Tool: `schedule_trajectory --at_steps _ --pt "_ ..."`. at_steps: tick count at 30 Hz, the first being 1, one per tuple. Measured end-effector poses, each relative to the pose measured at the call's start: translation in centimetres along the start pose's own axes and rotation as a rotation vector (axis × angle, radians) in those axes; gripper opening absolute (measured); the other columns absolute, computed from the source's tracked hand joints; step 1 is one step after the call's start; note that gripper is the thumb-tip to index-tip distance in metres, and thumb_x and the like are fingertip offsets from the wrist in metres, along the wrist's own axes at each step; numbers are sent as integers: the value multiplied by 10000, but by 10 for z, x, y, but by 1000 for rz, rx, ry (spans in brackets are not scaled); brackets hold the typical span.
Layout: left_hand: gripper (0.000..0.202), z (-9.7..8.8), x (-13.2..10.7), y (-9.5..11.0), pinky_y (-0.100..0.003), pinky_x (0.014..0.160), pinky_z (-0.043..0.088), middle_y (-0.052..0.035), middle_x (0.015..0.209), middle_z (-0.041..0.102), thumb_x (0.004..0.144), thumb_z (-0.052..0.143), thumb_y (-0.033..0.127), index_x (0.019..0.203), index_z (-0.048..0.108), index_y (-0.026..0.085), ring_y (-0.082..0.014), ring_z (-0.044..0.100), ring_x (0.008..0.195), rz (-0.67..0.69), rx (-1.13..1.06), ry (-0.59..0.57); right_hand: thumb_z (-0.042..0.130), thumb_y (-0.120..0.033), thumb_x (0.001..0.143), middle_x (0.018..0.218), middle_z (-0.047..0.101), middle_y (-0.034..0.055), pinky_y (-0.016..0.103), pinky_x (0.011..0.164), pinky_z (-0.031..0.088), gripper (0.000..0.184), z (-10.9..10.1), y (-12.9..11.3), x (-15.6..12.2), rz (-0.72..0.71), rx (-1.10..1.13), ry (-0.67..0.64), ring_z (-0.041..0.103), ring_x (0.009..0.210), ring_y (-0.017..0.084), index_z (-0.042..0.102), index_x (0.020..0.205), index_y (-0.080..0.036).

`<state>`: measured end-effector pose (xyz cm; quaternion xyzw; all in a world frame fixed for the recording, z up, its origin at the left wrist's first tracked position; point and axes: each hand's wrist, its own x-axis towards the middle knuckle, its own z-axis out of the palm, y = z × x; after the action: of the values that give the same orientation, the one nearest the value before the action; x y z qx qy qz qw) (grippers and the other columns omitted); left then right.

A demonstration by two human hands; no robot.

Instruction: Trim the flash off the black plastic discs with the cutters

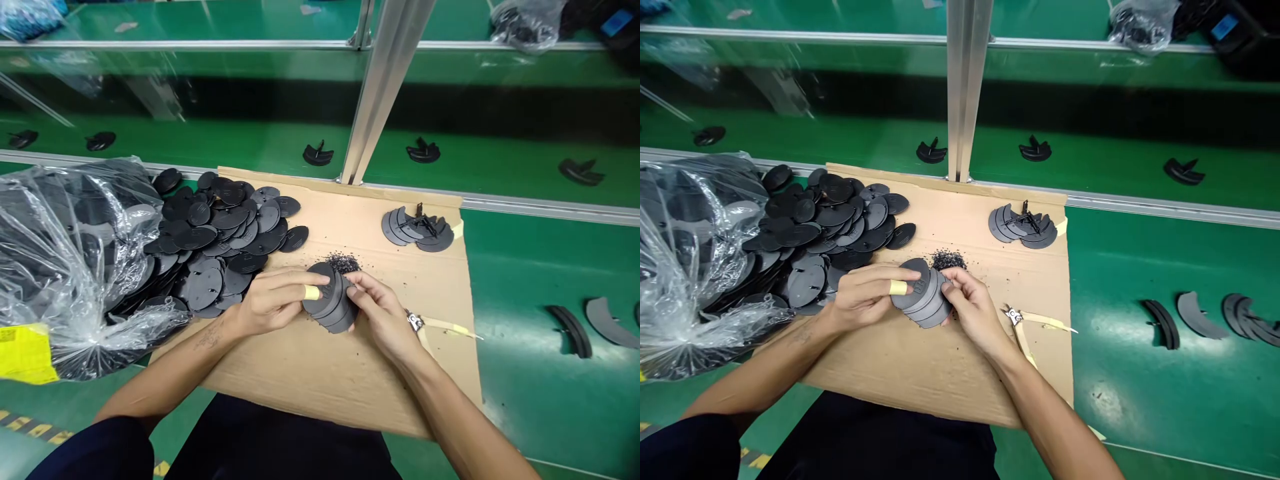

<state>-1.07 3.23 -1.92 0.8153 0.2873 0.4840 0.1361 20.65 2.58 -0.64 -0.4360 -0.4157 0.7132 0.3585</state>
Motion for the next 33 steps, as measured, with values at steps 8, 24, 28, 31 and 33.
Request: schedule_trajectory --at_steps 8,24,28,31,33 --pt "282 1 -4 3 -361 1002 627 -67 1142 788 875 549 -24 1008 685 184 -159 759 1045 -29 -123 -112 720 -537 859 713 581 -28 229 536 469 341 0 -1 1 -8 -16 -21 506 586 106 649 918 -208" --pt "328 -5 2 11 -359 880 592 -102 1099 694 979 636 305 1286 648 189 -208 671 1033 -263 -1 -79 595 -393 982 827 660 10 266 642 487 175 7 -2 -11 -335 -562 61 600 718 153 625 962 -222" --pt "361 -2 0 13 -269 717 551 -47 926 629 957 677 318 1302 657 210 -150 607 828 -325 -3 -133 594 -412 983 778 650 1 262 593 478 201 9 1 -13 -356 -615 67 585 663 145 628 932 -221" --pt "394 -2 0 14 -249 684 525 -20 867 572 973 654 295 1360 628 229 -133 561 777 -338 -51 -150 595 -426 982 773 647 0 260 581 474 215 8 2 -12 -347 -622 57 576 658 143 628 933 -219" --pt "425 -3 0 15 -245 686 521 -17 870 558 978 644 271 1399 600 239 -132 553 781 -329 -65 -164 591 -427 985 778 651 1 259 587 479 217 7 2 -12 -340 -620 51 581 666 143 628 935 -219"
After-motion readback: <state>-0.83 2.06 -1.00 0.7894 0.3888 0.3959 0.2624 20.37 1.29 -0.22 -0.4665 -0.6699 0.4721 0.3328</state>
